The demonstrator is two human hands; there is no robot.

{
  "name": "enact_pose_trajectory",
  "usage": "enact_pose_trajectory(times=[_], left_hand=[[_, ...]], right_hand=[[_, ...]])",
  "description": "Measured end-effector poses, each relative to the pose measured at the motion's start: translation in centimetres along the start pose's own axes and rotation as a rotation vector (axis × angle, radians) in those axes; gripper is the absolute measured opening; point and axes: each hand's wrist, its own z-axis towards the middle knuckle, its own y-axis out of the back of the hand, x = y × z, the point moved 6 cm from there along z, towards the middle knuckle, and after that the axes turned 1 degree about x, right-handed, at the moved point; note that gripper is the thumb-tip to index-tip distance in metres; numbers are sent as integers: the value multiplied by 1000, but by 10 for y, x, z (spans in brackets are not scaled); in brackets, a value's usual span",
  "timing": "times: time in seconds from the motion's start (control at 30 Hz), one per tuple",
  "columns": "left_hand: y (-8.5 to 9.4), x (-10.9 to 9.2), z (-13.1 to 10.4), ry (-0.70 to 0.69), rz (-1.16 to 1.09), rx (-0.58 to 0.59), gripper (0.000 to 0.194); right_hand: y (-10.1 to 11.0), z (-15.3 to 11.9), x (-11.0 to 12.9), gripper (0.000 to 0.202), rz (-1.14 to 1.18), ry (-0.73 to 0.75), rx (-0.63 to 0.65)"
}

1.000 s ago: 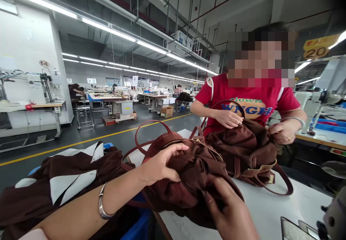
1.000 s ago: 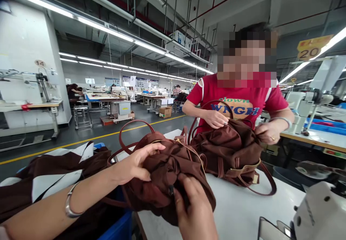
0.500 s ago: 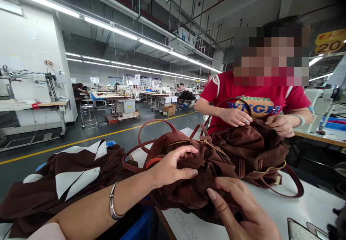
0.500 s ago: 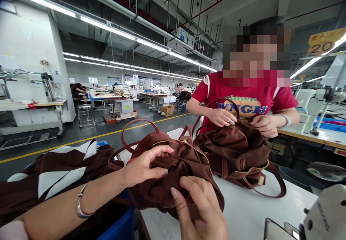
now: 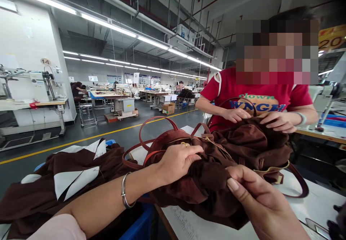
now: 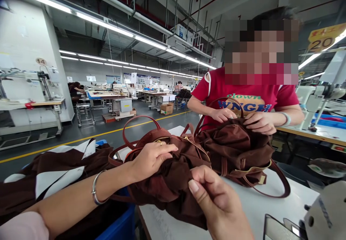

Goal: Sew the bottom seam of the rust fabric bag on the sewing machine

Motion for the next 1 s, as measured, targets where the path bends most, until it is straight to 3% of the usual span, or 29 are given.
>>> enact_pose_trajectory(times=[0.1, 0.2, 0.37, 0.47, 0.57, 0.67, 0.8, 0.93, 1.0], left_hand=[[-3, 5, 1, -74, 40, -16, 32], [-7, 6, -2, -51, -34, 11, 30], [20, -12, -4, 1, -61, -159, 27], [25, -39, 1, -150, -152, -19, 43], [22, -50, 4, -149, -135, 99, 47], [20, -44, 5, -70, -127, 123, 32], [20, -29, 7, 10, -237, 204, 26], [23, -14, 9, 94, -385, 271, 20], [24, -7, 10, 139, -471, 290, 20]], right_hand=[[-2, -1, -4, 26, 122, -39, 56], [-2, 4, -3, 28, 94, -60, 30], [-10, 14, 12, 25, 86, -78, 73], [-15, 19, 27, 23, 20, 6, 92], [-14, 23, 31, 24, -27, 57, 69], [-4, 21, 28, 25, -104, 103, -28], [7, 4, 16, 22, -137, 184, -204], [-19, -15, 5, 14, -230, 335, -152], [-31, -21, 9, 12, -360, 512, -225]])
